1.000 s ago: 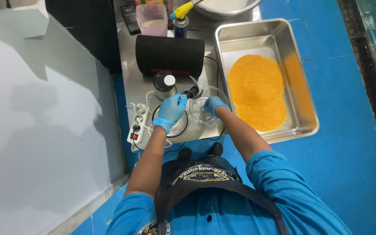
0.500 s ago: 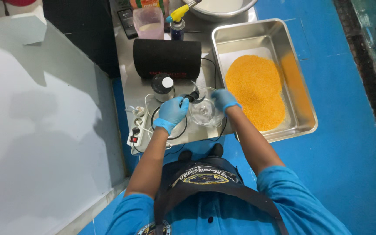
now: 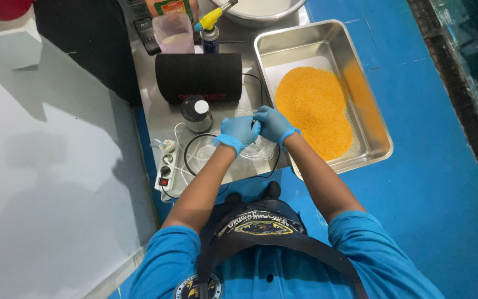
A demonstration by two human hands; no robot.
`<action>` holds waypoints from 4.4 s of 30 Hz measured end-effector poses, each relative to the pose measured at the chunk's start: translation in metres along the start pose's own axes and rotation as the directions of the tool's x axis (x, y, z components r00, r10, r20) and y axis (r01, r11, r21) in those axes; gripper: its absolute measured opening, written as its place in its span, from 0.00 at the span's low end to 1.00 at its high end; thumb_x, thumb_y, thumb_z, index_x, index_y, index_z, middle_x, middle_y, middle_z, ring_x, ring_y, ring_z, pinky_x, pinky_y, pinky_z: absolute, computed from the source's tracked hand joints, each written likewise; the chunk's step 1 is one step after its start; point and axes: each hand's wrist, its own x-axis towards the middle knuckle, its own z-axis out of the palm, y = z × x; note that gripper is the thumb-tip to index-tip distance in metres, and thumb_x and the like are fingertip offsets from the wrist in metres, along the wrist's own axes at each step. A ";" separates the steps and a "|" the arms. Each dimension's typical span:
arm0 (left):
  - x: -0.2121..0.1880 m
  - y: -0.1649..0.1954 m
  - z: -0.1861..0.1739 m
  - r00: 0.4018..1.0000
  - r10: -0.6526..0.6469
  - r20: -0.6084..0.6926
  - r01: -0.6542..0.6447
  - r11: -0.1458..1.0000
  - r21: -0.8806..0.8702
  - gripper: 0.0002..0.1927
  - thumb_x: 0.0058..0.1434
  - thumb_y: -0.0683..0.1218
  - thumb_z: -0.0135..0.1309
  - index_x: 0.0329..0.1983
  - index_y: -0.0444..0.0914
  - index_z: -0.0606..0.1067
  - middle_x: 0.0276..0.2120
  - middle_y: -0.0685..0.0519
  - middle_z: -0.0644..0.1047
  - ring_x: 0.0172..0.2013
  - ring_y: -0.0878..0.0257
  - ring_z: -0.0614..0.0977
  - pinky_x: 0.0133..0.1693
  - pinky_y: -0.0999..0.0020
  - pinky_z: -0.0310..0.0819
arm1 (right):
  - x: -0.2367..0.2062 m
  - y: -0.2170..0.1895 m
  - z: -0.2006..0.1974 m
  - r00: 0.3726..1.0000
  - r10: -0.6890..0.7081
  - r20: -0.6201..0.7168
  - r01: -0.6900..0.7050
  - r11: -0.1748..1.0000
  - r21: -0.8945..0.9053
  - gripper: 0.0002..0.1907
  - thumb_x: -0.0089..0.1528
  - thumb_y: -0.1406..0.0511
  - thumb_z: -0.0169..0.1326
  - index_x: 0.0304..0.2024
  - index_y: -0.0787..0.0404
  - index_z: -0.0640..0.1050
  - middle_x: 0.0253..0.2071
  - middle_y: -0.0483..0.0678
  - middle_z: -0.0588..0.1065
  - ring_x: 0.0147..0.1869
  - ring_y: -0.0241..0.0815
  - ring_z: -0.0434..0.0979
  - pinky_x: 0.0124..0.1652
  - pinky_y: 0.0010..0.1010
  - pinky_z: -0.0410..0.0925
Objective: The person grates cheese into fine powder using a small electric grinder, then empties the ground cheese from the grinder cup into a large bowl of grated cheese and repeats the cycle, also handling a tray of cheese and a lid.
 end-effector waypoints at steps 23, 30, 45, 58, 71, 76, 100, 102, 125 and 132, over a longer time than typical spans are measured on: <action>-0.088 -0.071 -0.015 0.926 -0.184 -0.328 0.030 0.906 -0.422 0.24 0.69 0.62 0.49 0.31 0.38 0.75 0.27 0.41 0.78 0.30 0.41 0.79 0.33 0.50 0.71 | 0.009 -0.015 0.037 0.878 0.252 0.406 -0.150 0.952 -0.268 0.10 0.56 0.60 0.61 0.37 0.55 0.85 0.41 0.57 0.80 0.46 0.60 0.80 0.47 0.48 0.72; -0.087 -0.076 -0.010 0.938 -0.191 -0.288 0.040 0.888 -0.458 0.25 0.69 0.62 0.49 0.30 0.37 0.74 0.25 0.41 0.76 0.28 0.41 0.78 0.32 0.48 0.69 | 0.014 -0.017 0.042 0.834 0.374 0.406 -0.229 0.904 -0.362 0.19 0.58 0.51 0.60 0.36 0.60 0.84 0.43 0.59 0.80 0.47 0.62 0.80 0.48 0.50 0.72; -0.077 -0.081 0.014 0.936 -0.233 -0.264 0.075 0.865 -0.496 0.24 0.67 0.64 0.49 0.38 0.39 0.78 0.30 0.42 0.79 0.34 0.43 0.81 0.36 0.52 0.73 | 0.026 -0.018 0.035 0.787 0.421 0.451 -0.255 0.887 -0.384 0.24 0.61 0.47 0.56 0.42 0.60 0.83 0.46 0.62 0.80 0.50 0.63 0.79 0.51 0.50 0.71; -0.026 -0.079 0.075 0.921 -0.315 -0.228 0.164 0.847 -0.506 0.24 0.62 0.52 0.50 0.58 0.37 0.73 0.44 0.38 0.79 0.45 0.41 0.80 0.48 0.50 0.73 | -0.015 -0.017 0.023 0.986 0.113 0.125 -0.108 0.993 -0.044 0.14 0.57 0.66 0.59 0.45 0.58 0.84 0.42 0.59 0.80 0.44 0.64 0.78 0.43 0.51 0.71; -0.025 -0.078 0.076 0.910 -0.339 -0.239 0.204 0.867 -0.455 0.14 0.61 0.49 0.50 0.45 0.40 0.79 0.39 0.38 0.80 0.42 0.39 0.80 0.45 0.46 0.74 | 0.007 -0.017 0.034 0.879 0.244 0.409 -0.097 0.932 -0.348 0.11 0.64 0.60 0.54 0.38 0.60 0.82 0.40 0.60 0.80 0.45 0.62 0.80 0.45 0.50 0.72; -0.017 -0.082 0.085 0.922 -0.347 -0.170 0.242 0.862 -0.446 0.18 0.60 0.50 0.50 0.49 0.36 0.75 0.39 0.35 0.80 0.43 0.37 0.80 0.46 0.45 0.73 | 0.002 -0.019 0.035 0.871 0.288 0.398 -0.133 0.918 -0.372 0.11 0.63 0.61 0.54 0.41 0.57 0.84 0.43 0.59 0.80 0.46 0.60 0.81 0.45 0.50 0.73; -0.051 -0.042 0.055 0.978 -0.107 -0.179 0.008 0.876 -0.482 0.24 0.65 0.49 0.46 0.64 0.38 0.68 0.46 0.34 0.79 0.47 0.37 0.81 0.47 0.45 0.73 | -0.143 -0.021 0.066 0.645 0.762 0.052 -0.513 0.381 0.769 0.25 0.68 0.64 0.44 0.66 0.68 0.72 0.34 0.52 0.78 0.29 0.43 0.79 0.30 0.36 0.76; -0.067 -0.020 0.049 0.984 -0.114 -0.138 -0.002 0.764 -0.645 0.31 0.62 0.51 0.50 0.69 0.39 0.63 0.52 0.38 0.79 0.50 0.44 0.83 0.49 0.52 0.77 | -0.163 -0.024 0.046 0.588 0.791 0.168 -0.514 0.205 0.833 0.26 0.69 0.61 0.43 0.68 0.65 0.68 0.28 0.53 0.75 0.25 0.43 0.78 0.27 0.35 0.73; -0.035 0.336 0.440 0.613 0.364 0.702 0.719 0.112 -0.686 0.29 0.60 0.54 0.48 0.61 0.33 0.65 0.49 0.39 0.76 0.44 0.46 0.80 0.42 0.50 0.77 | -0.702 0.054 -0.207 -0.062 0.997 0.056 -0.142 -0.064 0.988 0.27 0.67 0.50 0.47 0.62 0.58 0.75 0.34 0.53 0.80 0.35 0.42 0.82 0.36 0.32 0.76; 0.039 0.461 0.553 0.620 0.367 0.694 0.688 0.172 -0.705 0.21 0.58 0.50 0.49 0.51 0.35 0.74 0.46 0.47 0.78 0.47 0.56 0.79 0.50 0.57 0.74 | -0.846 0.221 -0.252 -0.217 0.975 -0.052 -0.033 0.046 0.998 0.27 0.66 0.48 0.47 0.59 0.55 0.77 0.38 0.52 0.82 0.37 0.40 0.82 0.37 0.31 0.75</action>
